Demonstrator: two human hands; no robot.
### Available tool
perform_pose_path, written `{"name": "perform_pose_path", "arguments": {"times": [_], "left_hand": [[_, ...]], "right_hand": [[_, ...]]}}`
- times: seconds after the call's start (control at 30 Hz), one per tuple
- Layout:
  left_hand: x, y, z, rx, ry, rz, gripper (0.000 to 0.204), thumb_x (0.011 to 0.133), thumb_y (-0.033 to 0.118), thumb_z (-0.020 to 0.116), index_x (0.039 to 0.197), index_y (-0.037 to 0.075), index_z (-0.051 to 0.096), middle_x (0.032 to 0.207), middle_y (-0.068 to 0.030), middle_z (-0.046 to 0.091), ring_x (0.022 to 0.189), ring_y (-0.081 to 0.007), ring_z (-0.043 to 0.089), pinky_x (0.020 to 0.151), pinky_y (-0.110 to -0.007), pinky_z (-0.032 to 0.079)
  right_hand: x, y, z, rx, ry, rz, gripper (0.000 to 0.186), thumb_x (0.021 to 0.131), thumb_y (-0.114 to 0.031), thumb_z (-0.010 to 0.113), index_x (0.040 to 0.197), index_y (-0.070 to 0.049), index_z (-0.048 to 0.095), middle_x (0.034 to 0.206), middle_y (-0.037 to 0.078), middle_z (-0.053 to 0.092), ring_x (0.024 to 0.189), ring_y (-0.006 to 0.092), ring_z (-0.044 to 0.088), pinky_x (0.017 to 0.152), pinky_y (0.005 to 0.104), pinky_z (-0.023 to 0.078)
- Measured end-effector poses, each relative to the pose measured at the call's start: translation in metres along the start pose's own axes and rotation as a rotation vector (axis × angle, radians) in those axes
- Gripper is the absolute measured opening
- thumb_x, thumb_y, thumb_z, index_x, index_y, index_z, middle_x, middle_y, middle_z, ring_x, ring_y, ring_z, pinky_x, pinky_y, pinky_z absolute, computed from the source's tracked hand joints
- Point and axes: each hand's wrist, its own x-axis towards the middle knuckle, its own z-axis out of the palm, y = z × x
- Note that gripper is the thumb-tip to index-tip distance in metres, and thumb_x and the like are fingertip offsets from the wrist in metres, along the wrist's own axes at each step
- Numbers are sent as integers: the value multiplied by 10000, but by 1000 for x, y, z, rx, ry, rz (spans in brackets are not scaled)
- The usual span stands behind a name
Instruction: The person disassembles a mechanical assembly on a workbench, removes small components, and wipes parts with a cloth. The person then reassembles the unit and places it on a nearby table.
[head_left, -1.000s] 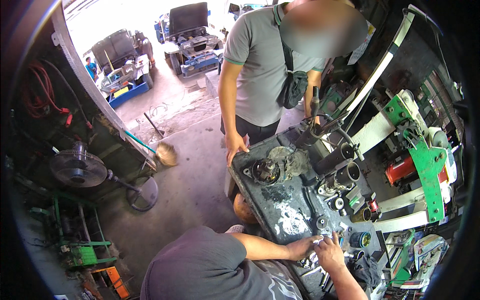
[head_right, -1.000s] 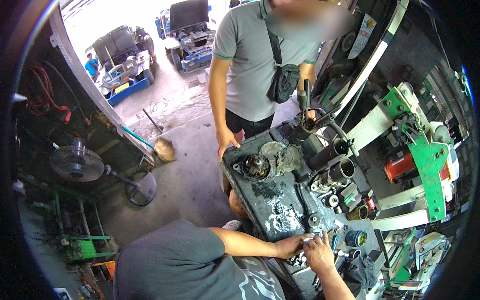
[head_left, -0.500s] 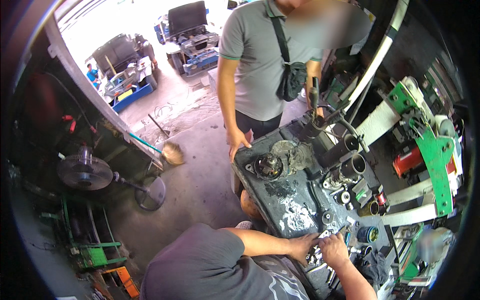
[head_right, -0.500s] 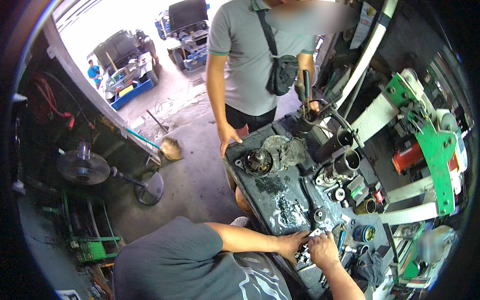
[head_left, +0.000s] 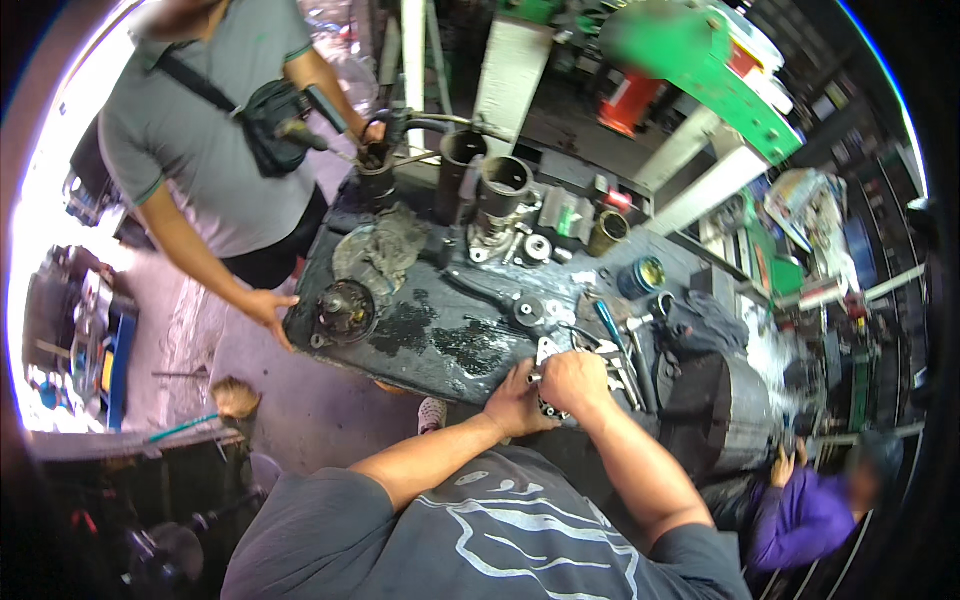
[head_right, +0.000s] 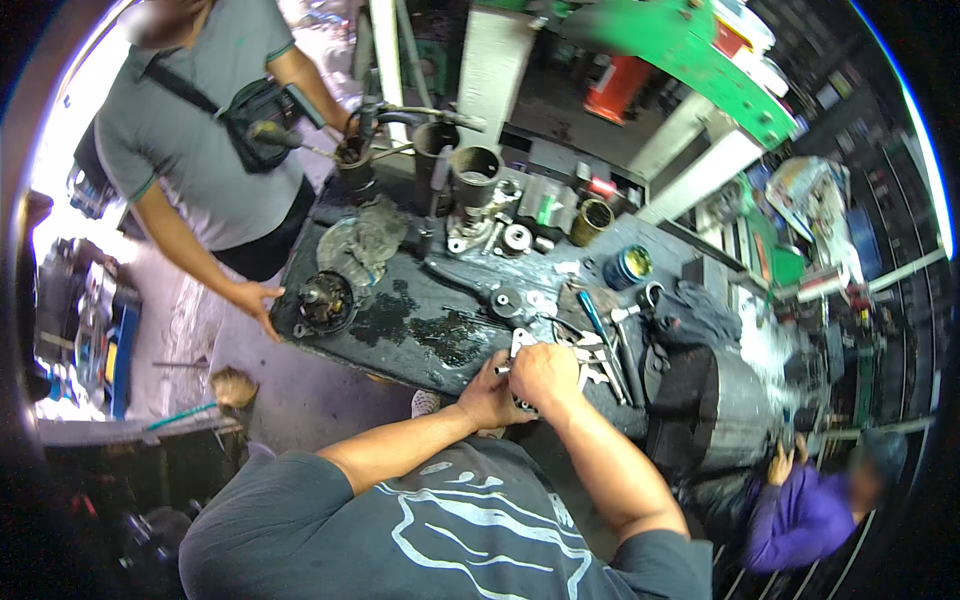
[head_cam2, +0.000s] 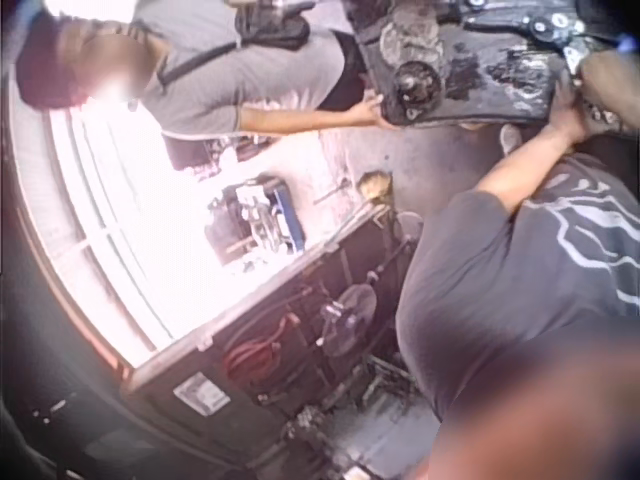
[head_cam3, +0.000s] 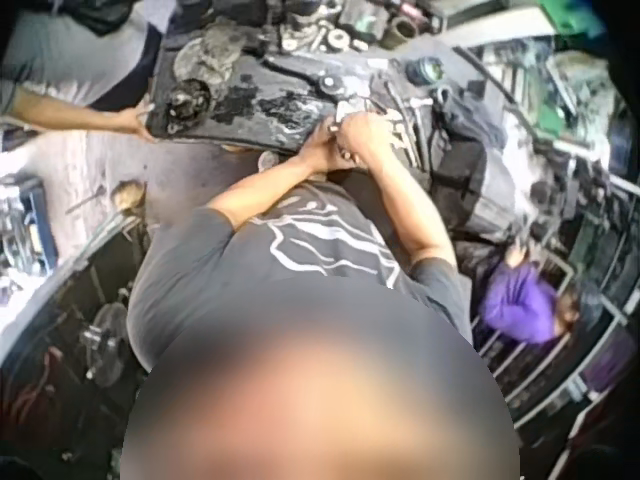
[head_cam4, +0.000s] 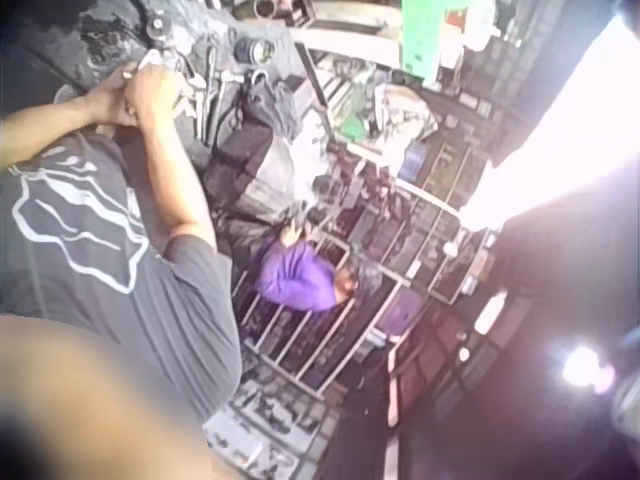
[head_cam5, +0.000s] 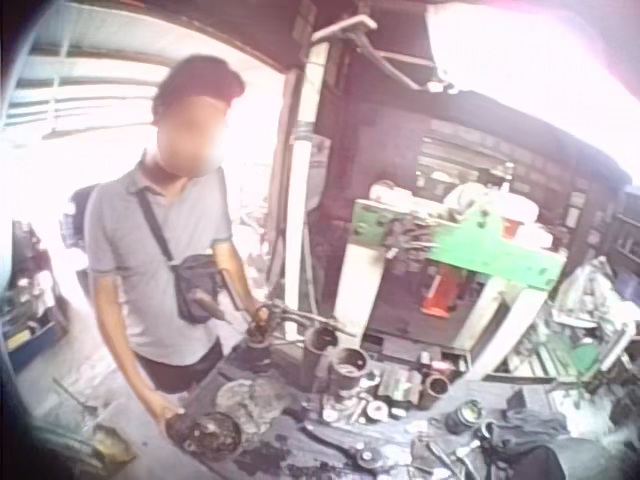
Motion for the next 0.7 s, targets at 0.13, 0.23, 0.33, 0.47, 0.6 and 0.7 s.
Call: {"name": "perform_pose_path", "arguments": {"times": [0.13,0.23,0.33,0.47,0.6,0.7], "left_hand": [[3,8,-11,-62,-30,-29,1210,671,508,983,1629,86,376,1548,-247,399,1438,-471,439,1215,-524,435],[3,14,-16,-42,-9,-34,1264,662,489,997,1646,82,316,1527,-258,412,1433,-478,452,1212,-534,441],[3,14,-18,-35,-87,-97,1262,658,494,997,1637,71,323,1557,-269,395,1458,-483,440,1225,-535,433],[2,14,-17,-43,-64,-115,1252,660,528,986,1633,70,347,1572,-258,385,1473,-473,433,1229,-530,431],[1,18,-19,-35,-47,-111,1227,670,547,975,1627,73,372,1593,-212,379,1501,-442,404,1233,-514,429],[0,19,-19,-122,-90,-176,1198,675,555,969,1619,88,398,1609,-176,369,1525,-410,369,1244,-498,418]], "right_hand": [[-10,23,-12,-100,52,-292,197,904,-227,672,930,-87,808,961,71,784,967,275,744,1104,516,502],[-11,37,-22,-156,114,-534,206,933,-210,641,896,-93,806,966,55,744,1046,258,693,1252,561,364],[-2,46,-28,-245,156,-766,229,938,-226,633,874,-87,803,968,41,736,1066,239,685,1279,529,347],[12,49,-17,-253,172,-794,206,904,-274,650,840,-127,780,905,25,743,949,223,702,1057,427,463],[19,45,-1,-50,226,-693,255,877,-359,681,738,-158,754,728,44,734,725,260,702,802,415,458],[14,34,3,5,216,-514,338,870,-410,688,629,-175,719,677,85,732,651,283,710,764,436,461]]}}
